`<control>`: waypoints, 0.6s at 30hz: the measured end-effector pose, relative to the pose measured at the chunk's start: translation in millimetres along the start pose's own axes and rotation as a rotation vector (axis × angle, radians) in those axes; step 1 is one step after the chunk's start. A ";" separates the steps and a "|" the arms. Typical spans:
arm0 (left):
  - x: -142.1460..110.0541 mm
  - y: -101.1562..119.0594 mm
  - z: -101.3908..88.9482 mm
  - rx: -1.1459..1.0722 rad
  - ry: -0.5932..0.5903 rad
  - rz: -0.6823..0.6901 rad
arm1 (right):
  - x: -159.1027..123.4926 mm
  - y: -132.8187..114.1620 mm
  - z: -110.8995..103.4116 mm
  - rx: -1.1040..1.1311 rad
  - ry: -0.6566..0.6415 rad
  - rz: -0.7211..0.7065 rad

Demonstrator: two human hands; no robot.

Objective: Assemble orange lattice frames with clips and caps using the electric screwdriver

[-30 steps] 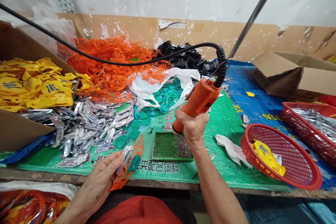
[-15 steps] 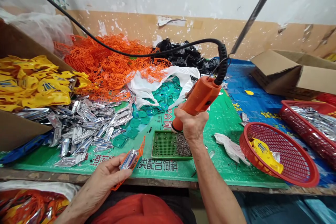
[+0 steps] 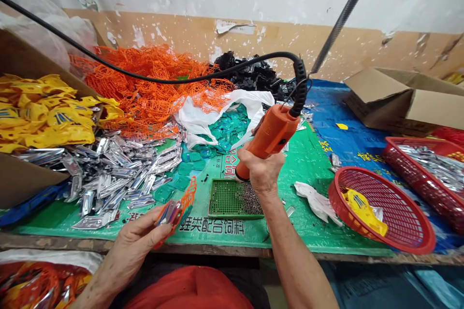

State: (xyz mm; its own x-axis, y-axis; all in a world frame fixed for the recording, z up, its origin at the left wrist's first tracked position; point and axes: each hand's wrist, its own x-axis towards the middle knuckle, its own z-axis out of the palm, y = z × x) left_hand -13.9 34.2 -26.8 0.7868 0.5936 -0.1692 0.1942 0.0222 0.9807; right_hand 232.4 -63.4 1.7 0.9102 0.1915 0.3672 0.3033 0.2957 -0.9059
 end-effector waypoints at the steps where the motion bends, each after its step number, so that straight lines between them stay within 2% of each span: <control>1: 0.9 -0.5 1.1 -0.056 0.013 -0.040 | -0.2 -0.8 0.4 -0.006 0.000 0.000; 4: 2.3 1.5 4.6 -0.202 0.033 -0.153 | -0.7 -3.4 1.5 -0.015 0.006 -0.002; 6: 2.0 3.5 6.2 -0.238 -0.008 -0.191 | -1.0 -4.2 2.0 -0.011 0.006 0.001; 9: 0.5 4.5 7.2 -0.216 -0.096 -0.203 | -0.6 -3.3 1.6 0.004 0.002 0.012; 13: -1.1 4.3 8.4 -0.167 -0.143 -0.201 | 2.3 -5.6 -1.0 0.042 0.000 0.015; 18: -2.1 12.2 12.2 -0.198 -0.160 -0.203 | 4.0 -31.4 -1.4 0.202 -0.036 -0.007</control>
State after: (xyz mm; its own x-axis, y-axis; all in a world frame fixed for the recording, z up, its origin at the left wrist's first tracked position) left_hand -6.0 23.4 -15.6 0.8288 0.4271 -0.3614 0.2516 0.2924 0.9226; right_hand 226.9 -73.2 31.3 0.8964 0.2210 0.3842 0.2439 0.4779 -0.8439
